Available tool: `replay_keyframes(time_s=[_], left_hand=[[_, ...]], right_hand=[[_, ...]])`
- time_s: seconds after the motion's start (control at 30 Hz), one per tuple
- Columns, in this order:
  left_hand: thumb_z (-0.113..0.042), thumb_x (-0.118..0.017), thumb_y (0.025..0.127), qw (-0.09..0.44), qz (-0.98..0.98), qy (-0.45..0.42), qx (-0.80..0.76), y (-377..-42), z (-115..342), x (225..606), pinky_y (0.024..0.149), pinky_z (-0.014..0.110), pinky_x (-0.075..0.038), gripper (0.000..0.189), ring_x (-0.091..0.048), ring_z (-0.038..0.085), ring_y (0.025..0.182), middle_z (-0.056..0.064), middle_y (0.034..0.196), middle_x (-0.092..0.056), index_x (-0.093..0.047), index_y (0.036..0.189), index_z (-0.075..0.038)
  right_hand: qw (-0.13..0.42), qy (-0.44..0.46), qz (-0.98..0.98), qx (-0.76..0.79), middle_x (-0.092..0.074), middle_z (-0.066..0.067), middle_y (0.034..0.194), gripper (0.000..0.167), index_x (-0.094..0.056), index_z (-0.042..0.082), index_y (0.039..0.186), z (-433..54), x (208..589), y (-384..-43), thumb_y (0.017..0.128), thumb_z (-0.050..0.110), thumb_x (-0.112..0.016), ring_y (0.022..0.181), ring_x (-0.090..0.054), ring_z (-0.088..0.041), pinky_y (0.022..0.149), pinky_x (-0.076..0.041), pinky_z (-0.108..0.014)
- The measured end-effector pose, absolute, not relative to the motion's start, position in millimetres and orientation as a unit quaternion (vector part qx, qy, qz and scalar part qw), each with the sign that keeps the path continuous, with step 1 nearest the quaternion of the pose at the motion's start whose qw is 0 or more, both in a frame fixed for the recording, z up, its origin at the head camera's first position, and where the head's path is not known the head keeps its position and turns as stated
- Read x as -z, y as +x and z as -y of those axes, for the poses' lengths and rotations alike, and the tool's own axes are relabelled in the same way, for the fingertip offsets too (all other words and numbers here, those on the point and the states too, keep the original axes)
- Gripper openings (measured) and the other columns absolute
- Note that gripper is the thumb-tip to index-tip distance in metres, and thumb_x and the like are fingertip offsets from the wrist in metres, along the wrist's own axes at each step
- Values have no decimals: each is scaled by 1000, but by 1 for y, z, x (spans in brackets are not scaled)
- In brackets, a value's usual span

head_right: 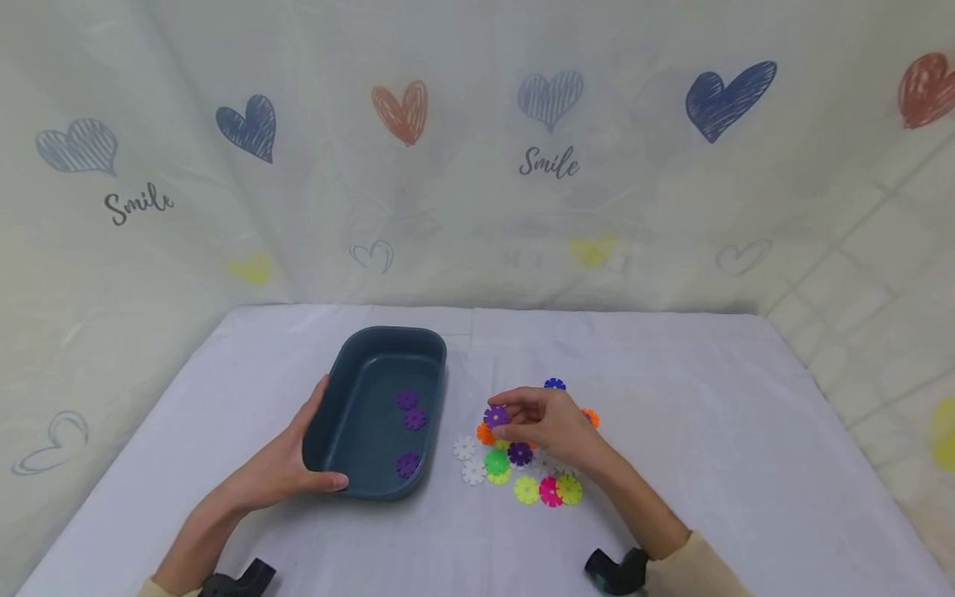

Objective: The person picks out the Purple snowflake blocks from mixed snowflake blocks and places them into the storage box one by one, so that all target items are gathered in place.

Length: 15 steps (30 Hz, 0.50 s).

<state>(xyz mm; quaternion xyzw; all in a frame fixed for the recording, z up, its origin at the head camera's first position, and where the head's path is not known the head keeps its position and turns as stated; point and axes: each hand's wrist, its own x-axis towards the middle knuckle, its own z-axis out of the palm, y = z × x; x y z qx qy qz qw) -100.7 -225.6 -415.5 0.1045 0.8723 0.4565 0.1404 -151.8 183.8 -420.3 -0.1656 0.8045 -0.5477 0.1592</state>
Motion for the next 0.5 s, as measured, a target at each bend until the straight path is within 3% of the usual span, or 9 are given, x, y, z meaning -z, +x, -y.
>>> replay_keyframes(time_s=[0.5], left_hand=[[-35, -92, 77, 138, -876, 105, -450, -101, 226, 416, 117, 76, -27, 141, -10, 46, 160, 14, 177, 7, 17, 166, -33]], right_hand=[[161, -157, -793, 567, -73, -10, 109, 46, -71, 10, 132, -162, 413, -153, 90, 24, -83, 95, -71, -20, 81, -60, -22]])
